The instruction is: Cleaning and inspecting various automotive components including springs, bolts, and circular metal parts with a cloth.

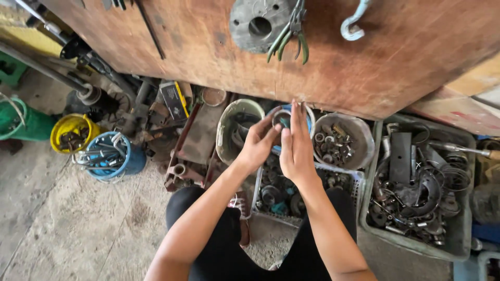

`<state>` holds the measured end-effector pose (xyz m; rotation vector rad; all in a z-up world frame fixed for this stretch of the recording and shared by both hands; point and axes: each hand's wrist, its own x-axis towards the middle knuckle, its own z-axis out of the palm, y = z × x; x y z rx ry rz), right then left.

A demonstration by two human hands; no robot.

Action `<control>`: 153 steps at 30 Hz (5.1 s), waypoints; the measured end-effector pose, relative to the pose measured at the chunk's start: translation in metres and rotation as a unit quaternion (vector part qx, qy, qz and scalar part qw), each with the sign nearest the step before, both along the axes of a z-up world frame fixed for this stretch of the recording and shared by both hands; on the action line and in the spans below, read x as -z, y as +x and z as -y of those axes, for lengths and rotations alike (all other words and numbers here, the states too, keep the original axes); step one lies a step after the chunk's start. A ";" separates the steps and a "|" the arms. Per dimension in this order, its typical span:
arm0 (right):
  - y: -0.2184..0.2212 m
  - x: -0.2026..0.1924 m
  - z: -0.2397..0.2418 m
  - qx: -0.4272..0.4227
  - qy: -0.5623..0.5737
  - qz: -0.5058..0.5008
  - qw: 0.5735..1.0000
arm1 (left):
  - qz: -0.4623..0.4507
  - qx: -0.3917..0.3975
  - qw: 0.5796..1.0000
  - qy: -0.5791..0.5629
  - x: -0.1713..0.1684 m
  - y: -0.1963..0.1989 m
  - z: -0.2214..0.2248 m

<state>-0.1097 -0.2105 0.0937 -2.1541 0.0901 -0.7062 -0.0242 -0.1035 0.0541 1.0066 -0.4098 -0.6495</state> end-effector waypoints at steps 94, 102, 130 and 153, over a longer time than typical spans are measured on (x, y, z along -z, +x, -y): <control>-0.030 -0.008 -0.017 0.172 -0.003 0.200 0.965 | -0.011 0.067 0.998 -0.001 -0.038 -0.005 -0.004; -0.035 -0.024 -0.016 0.031 -0.027 0.109 0.993 | -0.016 0.110 0.994 0.017 -0.001 0.004 -0.011; -0.034 -0.038 -0.018 0.053 -0.038 0.146 0.987 | 0.014 0.089 0.993 0.079 -0.048 0.008 -0.022; -0.036 -0.034 -0.013 0.016 -0.102 0.097 0.990 | 0.089 0.180 0.974 0.105 -0.032 0.015 -0.024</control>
